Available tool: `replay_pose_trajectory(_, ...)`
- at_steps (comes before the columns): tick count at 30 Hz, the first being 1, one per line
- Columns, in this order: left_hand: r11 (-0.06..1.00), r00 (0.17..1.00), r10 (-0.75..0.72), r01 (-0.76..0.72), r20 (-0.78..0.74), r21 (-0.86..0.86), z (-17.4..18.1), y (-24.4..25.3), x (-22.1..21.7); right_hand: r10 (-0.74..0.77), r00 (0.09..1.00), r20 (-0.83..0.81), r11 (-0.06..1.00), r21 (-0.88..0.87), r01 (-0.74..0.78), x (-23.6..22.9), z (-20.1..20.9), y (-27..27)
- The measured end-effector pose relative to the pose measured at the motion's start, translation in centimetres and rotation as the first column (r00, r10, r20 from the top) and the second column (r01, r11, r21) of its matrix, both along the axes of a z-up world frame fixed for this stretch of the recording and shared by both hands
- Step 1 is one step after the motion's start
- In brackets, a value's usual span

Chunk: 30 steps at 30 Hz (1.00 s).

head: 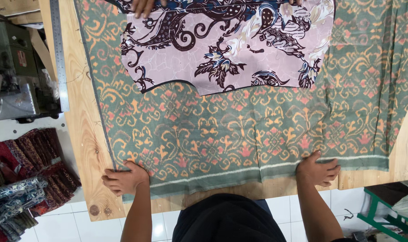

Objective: The person folds a piece of patterned fabric on a wooden table. They smooth the fabric, fold it in half, and then fold it again into a smaller rectangle. The person then places the folded fabric on the table.

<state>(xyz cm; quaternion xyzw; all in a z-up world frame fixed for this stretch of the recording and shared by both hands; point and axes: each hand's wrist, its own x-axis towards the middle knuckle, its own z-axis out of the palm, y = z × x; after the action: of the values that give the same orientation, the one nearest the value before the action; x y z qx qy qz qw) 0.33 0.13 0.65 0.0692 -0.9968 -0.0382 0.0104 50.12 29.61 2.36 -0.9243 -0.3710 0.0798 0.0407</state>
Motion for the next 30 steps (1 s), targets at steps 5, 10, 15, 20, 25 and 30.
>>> replay_pose_trajectory(5, 1.0, 1.0, 0.006, -0.006, 0.015, -0.012, -0.2, -0.1, 0.0, -0.013, 1.0, 0.025, 1.0, 0.009, 0.012, 0.7, -0.7, 0.0)
replay_pose_trajectory(10, 1.0, 1.0, 0.004, -0.004, 0.015, -0.01, -0.2, 0.0, -0.2, 0.008, 0.999, 0.045, 0.999, 0.047, -0.01, 1.3, -1.6, -0.2)
replay_pose_trajectory(15, 1.0, 1.0, 0.011, -0.011, 0.019, -0.003, -0.2, -0.1, 0.1, -0.014, 0.999, 0.046, 0.999, 0.033, 0.012, 1.3, -1.6, -0.1)
replay_pose_trajectory(20, 1.0, 1.0, -0.006, 0.006, 0.009, -0.005, -0.3, -0.1, 0.1, -0.011, 1.0, 0.025, 0.999, 0.034, 0.01, 1.1, -1.2, 0.0)
replay_pose_trajectory(25, 1.0, 1.0, -0.015, 0.015, 0.007, -0.01, -0.2, -0.2, 0.0, -0.027, 0.999, 0.016, 1.0, 0.007, 0.027, 0.8, -0.7, 0.1)
replay_pose_trajectory(30, 1.0, 1.0, 0.008, -0.008, 0.018, 0.0, -0.3, -0.1, 0.1, -0.02, 1.0, 0.002, 1.0, -0.001, 0.02, 0.7, -0.5, 0.2)
